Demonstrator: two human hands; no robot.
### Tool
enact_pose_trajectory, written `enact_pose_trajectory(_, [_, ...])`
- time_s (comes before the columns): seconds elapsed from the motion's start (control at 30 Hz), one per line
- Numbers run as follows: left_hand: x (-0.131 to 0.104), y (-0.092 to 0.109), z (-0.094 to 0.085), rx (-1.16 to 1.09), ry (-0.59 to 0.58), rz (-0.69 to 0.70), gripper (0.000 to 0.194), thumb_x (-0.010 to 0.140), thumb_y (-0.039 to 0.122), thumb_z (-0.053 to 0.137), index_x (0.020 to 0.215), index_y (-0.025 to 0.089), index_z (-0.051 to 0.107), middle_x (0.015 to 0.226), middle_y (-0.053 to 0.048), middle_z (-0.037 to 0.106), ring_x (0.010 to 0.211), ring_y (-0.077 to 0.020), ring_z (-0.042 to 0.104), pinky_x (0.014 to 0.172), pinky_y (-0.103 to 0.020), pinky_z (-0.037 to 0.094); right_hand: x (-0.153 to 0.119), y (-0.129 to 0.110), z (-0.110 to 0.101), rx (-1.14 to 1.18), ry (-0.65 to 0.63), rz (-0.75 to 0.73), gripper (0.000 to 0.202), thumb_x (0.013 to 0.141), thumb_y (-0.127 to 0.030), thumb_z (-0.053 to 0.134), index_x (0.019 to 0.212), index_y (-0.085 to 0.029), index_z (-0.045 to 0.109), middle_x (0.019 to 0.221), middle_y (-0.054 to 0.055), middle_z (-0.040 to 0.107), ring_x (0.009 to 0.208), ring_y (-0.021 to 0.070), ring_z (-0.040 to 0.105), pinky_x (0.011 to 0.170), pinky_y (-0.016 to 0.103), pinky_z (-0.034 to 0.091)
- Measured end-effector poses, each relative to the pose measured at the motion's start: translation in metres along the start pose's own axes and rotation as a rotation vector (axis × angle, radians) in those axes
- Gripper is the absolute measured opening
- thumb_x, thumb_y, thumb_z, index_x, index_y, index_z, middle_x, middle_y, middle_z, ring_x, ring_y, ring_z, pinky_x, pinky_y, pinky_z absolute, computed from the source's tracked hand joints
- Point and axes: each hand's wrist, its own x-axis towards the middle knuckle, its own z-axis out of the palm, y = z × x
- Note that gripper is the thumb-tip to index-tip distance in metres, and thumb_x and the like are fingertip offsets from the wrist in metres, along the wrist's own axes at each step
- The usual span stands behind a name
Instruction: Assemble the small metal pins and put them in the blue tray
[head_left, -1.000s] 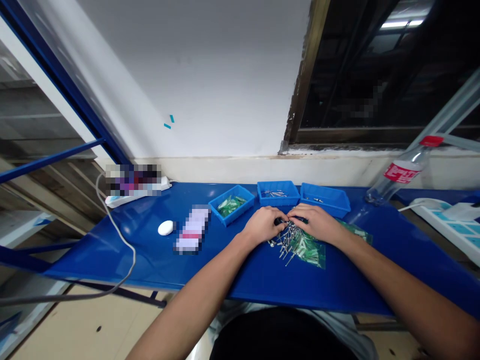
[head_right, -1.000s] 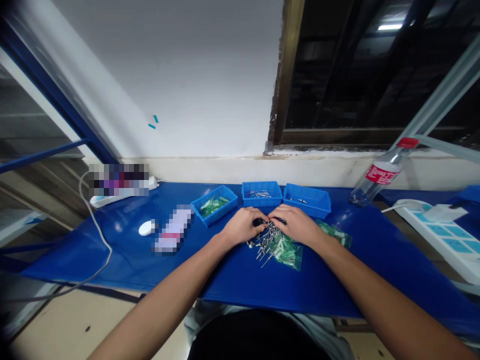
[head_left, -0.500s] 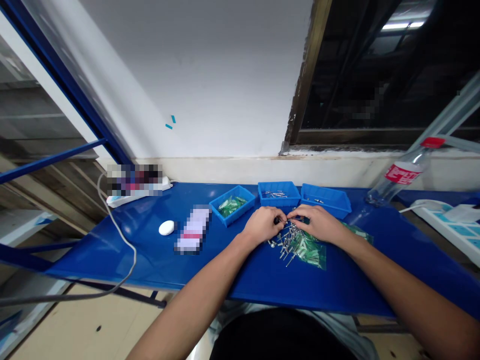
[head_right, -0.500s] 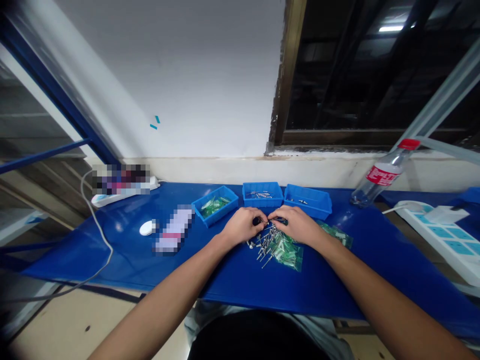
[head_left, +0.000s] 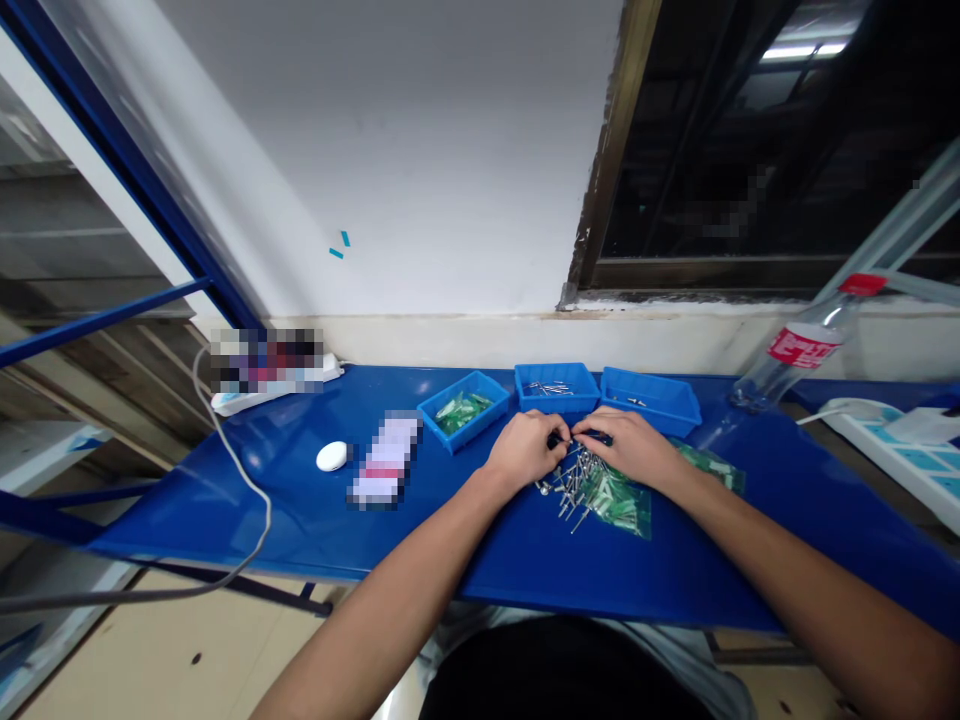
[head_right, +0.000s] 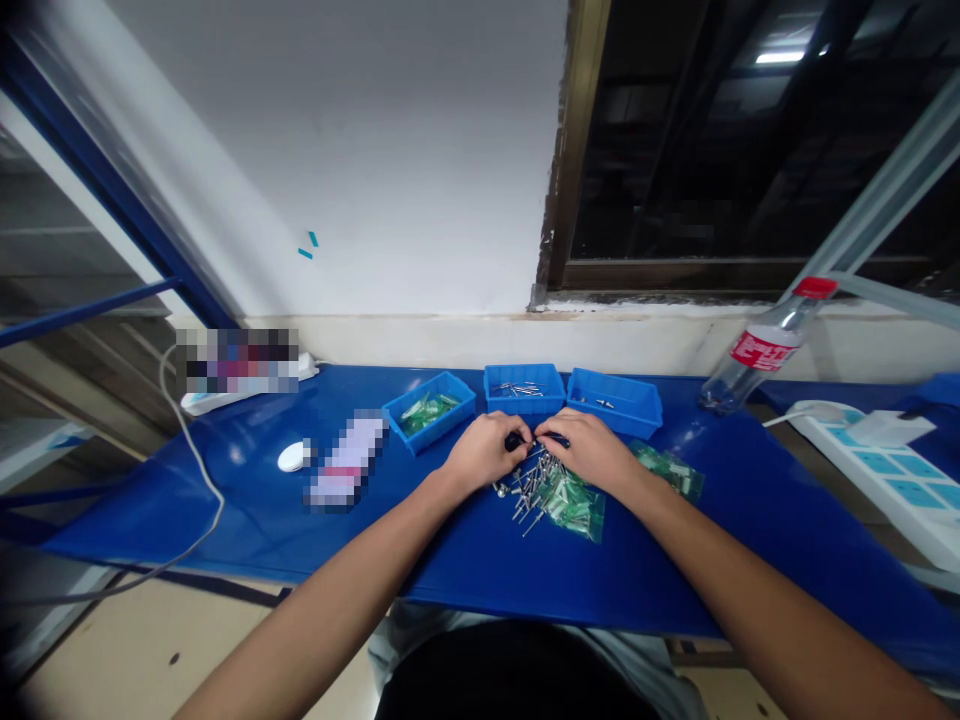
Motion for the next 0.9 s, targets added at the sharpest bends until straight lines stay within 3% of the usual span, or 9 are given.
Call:
enact_pose_trajectory(0.2, [0.000,0.001,0.000,-0.059,0.080,-0.003,0.013,0.083,0.014,0.069,0.093,0.021,0.068,0.088,-0.001,0.075,0.085,-0.0201,0.069,0.081,-0.029,0.051,0.001,-0.012,-0.002,0.015,0.061,0.051,0.018,0.095,-0.025,0.062,0.103,-0.024,0.077,0.102,0.007,0.079,0.097,0.0256,0.072,0.086,0.039,0.057])
enact_pose_trajectory(0.3, [0.001,0.004,-0.003,-0.182,0.128,-0.009,0.010,0.086,0.014,0.068,0.093,0.020,0.065,0.091,0.000,0.075,0.083,-0.0172,0.071,0.078,-0.026,0.052,0.002,-0.017,-0.005,0.081,0.114,0.116,0.016,0.094,-0.027,0.062,0.101,-0.024,0.076,0.099,0.005,0.079,0.086,0.0232,0.073,0.080,0.037,0.058])
enact_pose_trajectory(0.4, [0.002,0.007,-0.005,-0.298,0.166,-0.010,0.010,0.087,0.010,0.066,0.092,0.019,0.063,0.090,-0.001,0.074,0.085,-0.0159,0.073,0.077,-0.024,0.053,0.003,-0.020,-0.007,0.188,0.151,0.192,0.015,0.092,-0.032,0.066,0.099,-0.025,0.076,0.096,0.004,0.079,0.079,0.0216,0.072,0.075,0.036,0.058])
enact_pose_trajectory(0.6, [0.004,0.007,-0.001,-0.442,0.235,-0.015,0.012,0.086,0.009,0.069,0.093,0.017,0.065,0.093,-0.003,0.076,0.089,-0.0164,0.076,0.083,-0.024,0.057,0.003,-0.019,0.000,0.550,0.189,0.355,0.025,0.086,-0.044,0.074,0.096,-0.021,0.073,0.092,0.007,0.079,0.083,0.0238,0.075,0.080,0.039,0.062])
enact_pose_trajectory(0.77, [0.004,0.005,0.001,-0.532,0.226,-0.075,0.012,0.092,0.020,0.068,0.103,0.016,0.070,0.098,-0.006,0.079,0.091,-0.0191,0.078,0.086,-0.027,0.060,0.003,-0.019,0.005,0.547,0.311,0.286,0.024,0.086,-0.042,0.075,0.096,-0.021,0.071,0.095,0.008,0.076,0.085,0.0230,0.074,0.081,0.039,0.062])
enact_pose_trajectory(0.9, [0.002,0.006,-0.005,-0.457,0.147,-0.067,0.026,0.100,0.035,0.059,0.108,0.019,0.078,0.103,-0.004,0.081,0.095,-0.0212,0.077,0.088,-0.029,0.059,0.003,-0.022,0.002,0.462,0.355,0.198,0.019,0.089,-0.041,0.073,0.096,-0.023,0.072,0.099,0.008,0.073,0.082,0.0216,0.071,0.078,0.039,0.061])
